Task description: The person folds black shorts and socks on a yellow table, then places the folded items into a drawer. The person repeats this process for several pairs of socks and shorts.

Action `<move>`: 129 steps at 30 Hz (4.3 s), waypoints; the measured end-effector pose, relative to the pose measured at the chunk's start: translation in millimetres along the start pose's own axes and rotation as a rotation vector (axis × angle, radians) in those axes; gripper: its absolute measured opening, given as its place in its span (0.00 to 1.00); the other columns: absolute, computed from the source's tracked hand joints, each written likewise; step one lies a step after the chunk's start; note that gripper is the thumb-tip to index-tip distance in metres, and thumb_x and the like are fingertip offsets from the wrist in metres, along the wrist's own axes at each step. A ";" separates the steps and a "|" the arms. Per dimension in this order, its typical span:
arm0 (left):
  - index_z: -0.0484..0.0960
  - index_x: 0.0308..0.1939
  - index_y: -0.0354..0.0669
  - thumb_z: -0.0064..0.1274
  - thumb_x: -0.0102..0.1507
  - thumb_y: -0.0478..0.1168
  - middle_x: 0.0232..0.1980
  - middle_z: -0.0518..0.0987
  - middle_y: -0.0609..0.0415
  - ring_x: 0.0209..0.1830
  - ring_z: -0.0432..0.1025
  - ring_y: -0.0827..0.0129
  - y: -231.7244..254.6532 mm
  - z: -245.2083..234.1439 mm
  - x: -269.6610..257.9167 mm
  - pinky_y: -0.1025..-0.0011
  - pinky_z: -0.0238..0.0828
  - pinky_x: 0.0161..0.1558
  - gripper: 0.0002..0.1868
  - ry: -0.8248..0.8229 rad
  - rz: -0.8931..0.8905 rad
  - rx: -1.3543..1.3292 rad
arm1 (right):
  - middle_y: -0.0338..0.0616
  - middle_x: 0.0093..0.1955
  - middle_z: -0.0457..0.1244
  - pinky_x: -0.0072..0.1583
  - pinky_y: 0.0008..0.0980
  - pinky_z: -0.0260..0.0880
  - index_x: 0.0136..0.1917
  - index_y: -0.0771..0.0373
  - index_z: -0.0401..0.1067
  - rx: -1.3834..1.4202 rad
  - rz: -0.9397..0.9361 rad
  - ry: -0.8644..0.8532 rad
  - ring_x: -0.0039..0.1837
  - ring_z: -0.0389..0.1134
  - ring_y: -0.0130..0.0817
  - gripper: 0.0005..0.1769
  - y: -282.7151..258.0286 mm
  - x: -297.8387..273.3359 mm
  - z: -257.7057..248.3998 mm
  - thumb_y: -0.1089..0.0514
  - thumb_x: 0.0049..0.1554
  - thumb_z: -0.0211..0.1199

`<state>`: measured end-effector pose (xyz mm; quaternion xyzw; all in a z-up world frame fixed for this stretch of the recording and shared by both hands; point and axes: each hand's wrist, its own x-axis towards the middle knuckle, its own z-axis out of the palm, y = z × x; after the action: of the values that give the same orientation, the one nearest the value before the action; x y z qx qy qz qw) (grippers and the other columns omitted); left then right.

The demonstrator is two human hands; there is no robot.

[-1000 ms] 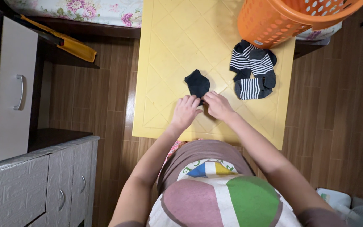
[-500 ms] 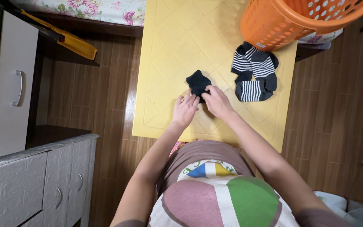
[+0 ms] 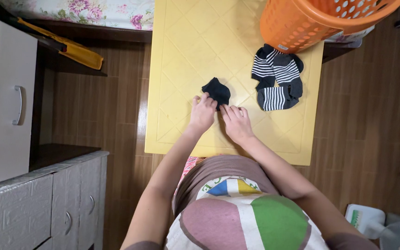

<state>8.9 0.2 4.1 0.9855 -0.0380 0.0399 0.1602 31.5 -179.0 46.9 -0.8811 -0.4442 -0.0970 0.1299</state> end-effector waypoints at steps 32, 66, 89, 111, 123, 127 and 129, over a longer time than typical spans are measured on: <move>0.85 0.32 0.43 0.63 0.58 0.52 0.36 0.83 0.49 0.50 0.69 0.58 -10.0 -2.0 32.6 0.57 0.57 0.53 0.16 0.081 -0.349 -0.088 | 0.41 0.50 0.72 0.54 0.26 0.71 0.56 0.64 0.77 1.011 0.959 -0.013 0.51 0.72 0.27 0.12 23.4 30.2 63.4 0.58 0.60 0.65; 0.82 0.57 0.35 0.49 0.70 0.40 0.50 0.83 0.55 0.48 0.76 0.73 -5.8 -13.2 -19.3 0.69 0.75 0.53 0.15 0.087 -0.575 -2.013 | 0.43 0.54 0.67 0.58 0.34 0.71 0.67 0.71 0.70 2.122 0.712 -0.278 0.54 0.69 0.31 0.17 67.5 32.8 -3.8 0.62 0.66 0.58; 0.89 0.39 0.34 0.67 0.57 0.38 0.31 0.87 0.52 0.24 0.73 0.81 47.1 -125.8 -7.1 0.79 0.69 0.28 0.10 0.381 -0.743 -1.072 | 0.43 0.58 0.62 0.60 0.29 0.72 0.69 0.70 0.69 1.058 0.525 0.285 0.63 0.68 0.30 0.35 -31.2 48.2 -38.5 0.63 0.50 0.76; 0.73 0.47 0.44 0.42 0.70 0.37 0.46 0.79 0.53 0.46 0.74 0.67 13.2 -52.8 -14.6 0.59 0.70 0.59 0.05 0.114 -0.922 -2.321 | 0.40 0.53 0.68 0.54 0.31 0.72 0.60 0.66 0.71 1.799 1.008 0.332 0.54 0.69 0.28 0.10 -5.0 44.7 -5.5 0.65 0.64 0.60; 0.77 0.44 0.40 0.48 0.73 0.36 0.37 0.81 0.57 0.36 0.72 0.78 26.6 -45.8 -3.3 0.77 0.70 0.41 0.05 0.522 -0.659 -1.721 | 0.49 0.61 0.65 0.64 0.41 0.73 0.65 0.70 0.66 2.454 1.272 0.045 0.60 0.70 0.39 0.18 -9.2 34.9 13.5 0.66 0.62 0.48; 0.76 0.45 0.41 0.48 0.73 0.37 0.32 0.80 0.57 0.31 0.70 0.80 19.8 -49.0 -0.6 0.79 0.66 0.33 0.04 0.538 -0.690 -1.556 | 0.49 0.59 0.67 0.61 0.35 0.73 0.65 0.71 0.69 2.531 1.161 -0.099 0.57 0.71 0.35 0.21 -8.8 29.1 10.7 0.64 0.60 0.51; 0.76 0.44 0.42 0.49 0.71 0.37 0.31 0.80 0.57 0.28 0.72 0.78 13.2 -47.7 -3.5 0.78 0.67 0.31 0.03 0.449 -0.676 -1.752 | 0.50 0.59 0.67 0.61 0.33 0.72 0.66 0.75 0.68 2.523 0.858 -0.258 0.58 0.70 0.34 0.18 -3.9 24.4 8.7 0.62 0.66 0.54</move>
<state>1.1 3.1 53.0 0.4447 0.2629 0.1367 0.8453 43.1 -155.5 46.2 -0.2314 0.0713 0.5080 0.8266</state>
